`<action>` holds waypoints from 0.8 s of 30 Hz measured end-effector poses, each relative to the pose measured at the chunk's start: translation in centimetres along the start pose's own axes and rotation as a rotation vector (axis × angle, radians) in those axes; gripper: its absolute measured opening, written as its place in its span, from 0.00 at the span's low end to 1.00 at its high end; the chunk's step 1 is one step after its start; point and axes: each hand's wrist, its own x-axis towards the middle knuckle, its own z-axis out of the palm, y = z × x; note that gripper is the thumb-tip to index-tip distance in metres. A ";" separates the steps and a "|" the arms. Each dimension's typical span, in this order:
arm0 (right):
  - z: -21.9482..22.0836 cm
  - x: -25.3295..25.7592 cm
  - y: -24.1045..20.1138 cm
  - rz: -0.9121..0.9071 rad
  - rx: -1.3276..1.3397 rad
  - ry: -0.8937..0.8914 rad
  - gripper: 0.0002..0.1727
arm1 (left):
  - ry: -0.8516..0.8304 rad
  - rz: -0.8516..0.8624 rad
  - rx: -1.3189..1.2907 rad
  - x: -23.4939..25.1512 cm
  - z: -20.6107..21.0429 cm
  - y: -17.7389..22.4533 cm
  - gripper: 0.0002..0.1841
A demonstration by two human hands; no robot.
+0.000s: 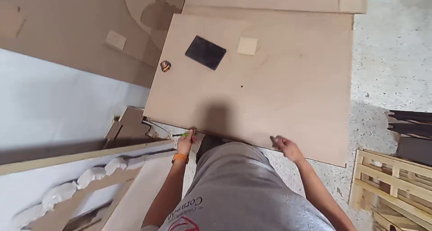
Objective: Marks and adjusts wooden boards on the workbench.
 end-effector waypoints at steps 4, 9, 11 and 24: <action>0.5 3.7 -3.7 -0.118 -0.117 0.402 0.28 | -0.061 0.048 0.087 4.1 -3.8 0.7 0.20; 2.3 11.9 -3.2 0.148 -0.253 0.923 0.49 | -0.196 0.224 0.090 11.6 -6.7 2.6 0.15; 3.8 13.9 -3.1 0.270 -0.307 1.020 0.48 | -0.238 0.241 0.121 14.3 -7.0 3.8 0.15; 4.1 15.2 -1.8 0.280 -0.396 1.082 0.44 | -0.137 0.343 -0.003 22.5 -1.3 7.2 0.11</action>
